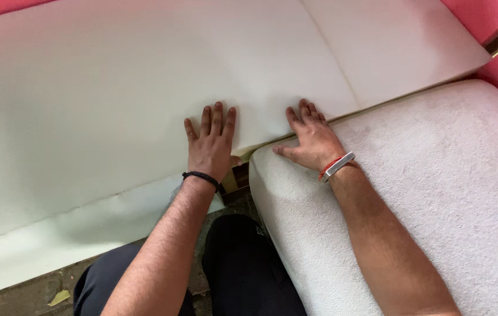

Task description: The person kneels and smooths a white foam sheet onto the seat of a pink chair, then stands and pulls a beige fabric cover over the chair, tucking and smoothing the fabric around the edges.

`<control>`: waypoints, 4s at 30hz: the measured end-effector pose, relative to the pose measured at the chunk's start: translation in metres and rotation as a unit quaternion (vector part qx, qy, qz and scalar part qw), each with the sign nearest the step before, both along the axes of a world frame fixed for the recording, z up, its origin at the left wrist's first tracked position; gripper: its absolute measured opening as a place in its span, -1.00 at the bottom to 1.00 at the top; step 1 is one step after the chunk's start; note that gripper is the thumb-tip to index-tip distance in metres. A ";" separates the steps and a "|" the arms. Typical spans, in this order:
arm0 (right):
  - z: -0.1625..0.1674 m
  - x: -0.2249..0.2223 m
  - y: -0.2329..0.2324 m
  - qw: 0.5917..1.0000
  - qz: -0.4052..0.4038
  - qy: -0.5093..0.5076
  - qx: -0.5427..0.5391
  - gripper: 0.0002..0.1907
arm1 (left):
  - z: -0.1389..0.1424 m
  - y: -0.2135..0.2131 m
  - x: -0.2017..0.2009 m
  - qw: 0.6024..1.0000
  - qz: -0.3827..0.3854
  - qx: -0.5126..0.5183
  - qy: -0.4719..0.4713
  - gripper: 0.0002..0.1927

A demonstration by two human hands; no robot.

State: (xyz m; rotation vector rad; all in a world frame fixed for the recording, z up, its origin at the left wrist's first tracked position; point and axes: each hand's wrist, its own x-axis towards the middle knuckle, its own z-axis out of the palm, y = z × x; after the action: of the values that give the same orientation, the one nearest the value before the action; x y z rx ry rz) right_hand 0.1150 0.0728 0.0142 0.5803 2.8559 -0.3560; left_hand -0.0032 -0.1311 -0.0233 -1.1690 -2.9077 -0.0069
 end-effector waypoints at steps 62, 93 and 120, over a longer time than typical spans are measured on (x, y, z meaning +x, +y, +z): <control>0.013 -0.005 -0.051 0.876 -0.122 0.122 -0.450 -0.12 | 0.033 -0.107 -0.041 0.979 0.072 -0.068 -0.177 0.31; -0.008 0.005 -0.016 0.930 -0.053 0.314 -0.182 -0.77 | 0.025 -0.055 -0.018 0.993 0.030 0.057 -0.099 0.03; -0.037 -0.021 0.027 0.910 0.253 0.315 0.094 -0.82 | -0.034 0.029 0.005 0.912 -0.206 0.316 0.162 -0.74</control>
State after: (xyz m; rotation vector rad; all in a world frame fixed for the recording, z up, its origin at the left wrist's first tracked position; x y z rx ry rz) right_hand 0.0940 0.1003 -0.0230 -0.3427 3.5212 -0.1991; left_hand 0.0023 -0.1018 -0.0578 -1.4277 -2.0675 -0.6353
